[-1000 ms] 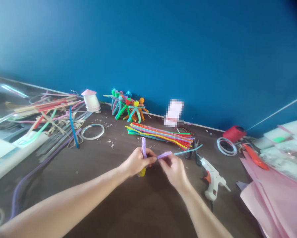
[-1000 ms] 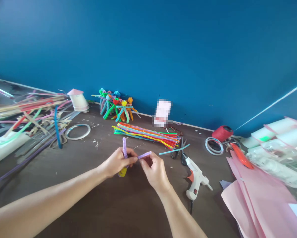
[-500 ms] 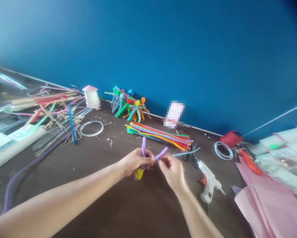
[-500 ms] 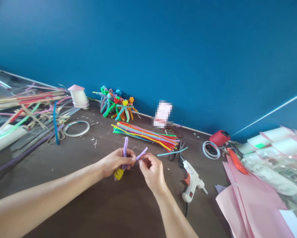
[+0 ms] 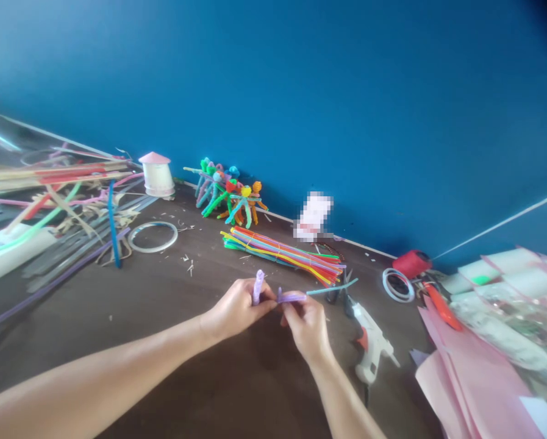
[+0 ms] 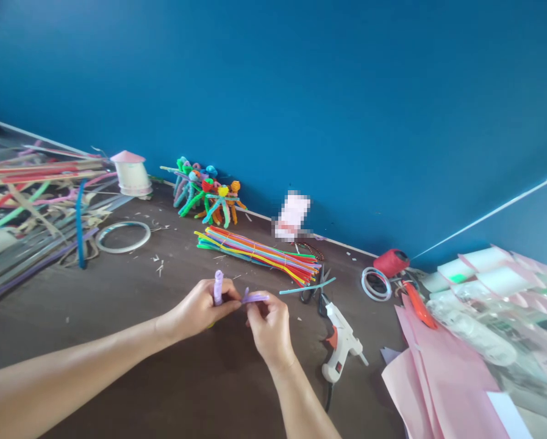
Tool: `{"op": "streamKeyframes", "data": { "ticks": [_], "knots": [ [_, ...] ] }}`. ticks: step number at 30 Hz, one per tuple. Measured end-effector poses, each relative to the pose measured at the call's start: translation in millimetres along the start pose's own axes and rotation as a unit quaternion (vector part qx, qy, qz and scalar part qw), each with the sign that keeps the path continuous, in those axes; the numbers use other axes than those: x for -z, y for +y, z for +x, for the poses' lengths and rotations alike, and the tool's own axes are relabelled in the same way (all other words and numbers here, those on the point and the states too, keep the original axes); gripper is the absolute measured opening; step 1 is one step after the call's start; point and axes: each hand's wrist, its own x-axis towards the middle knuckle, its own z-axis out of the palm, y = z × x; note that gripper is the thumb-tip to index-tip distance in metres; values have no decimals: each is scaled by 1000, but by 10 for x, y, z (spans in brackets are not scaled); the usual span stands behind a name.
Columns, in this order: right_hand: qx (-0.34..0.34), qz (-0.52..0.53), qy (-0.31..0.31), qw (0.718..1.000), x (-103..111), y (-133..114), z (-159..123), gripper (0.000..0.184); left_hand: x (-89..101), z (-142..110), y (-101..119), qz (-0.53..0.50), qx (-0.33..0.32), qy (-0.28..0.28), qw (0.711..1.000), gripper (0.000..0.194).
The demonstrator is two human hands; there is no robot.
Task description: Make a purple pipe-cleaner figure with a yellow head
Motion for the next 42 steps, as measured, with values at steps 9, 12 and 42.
{"op": "streamKeyframes", "data": {
  "ticks": [9,12,42],
  "knots": [
    [-16,59,-2,998,-14,43,-9,16,-13,3,-24,-10,8,-27,1000,13],
    [-9,65,-5,998,-2,66,-11,12,-35,13,-36,-109,91,-72,987,17],
    [-93,222,-133,961,6,154,8,18,5,-74,-79,165,-171,8,971,22]
  ]
}}
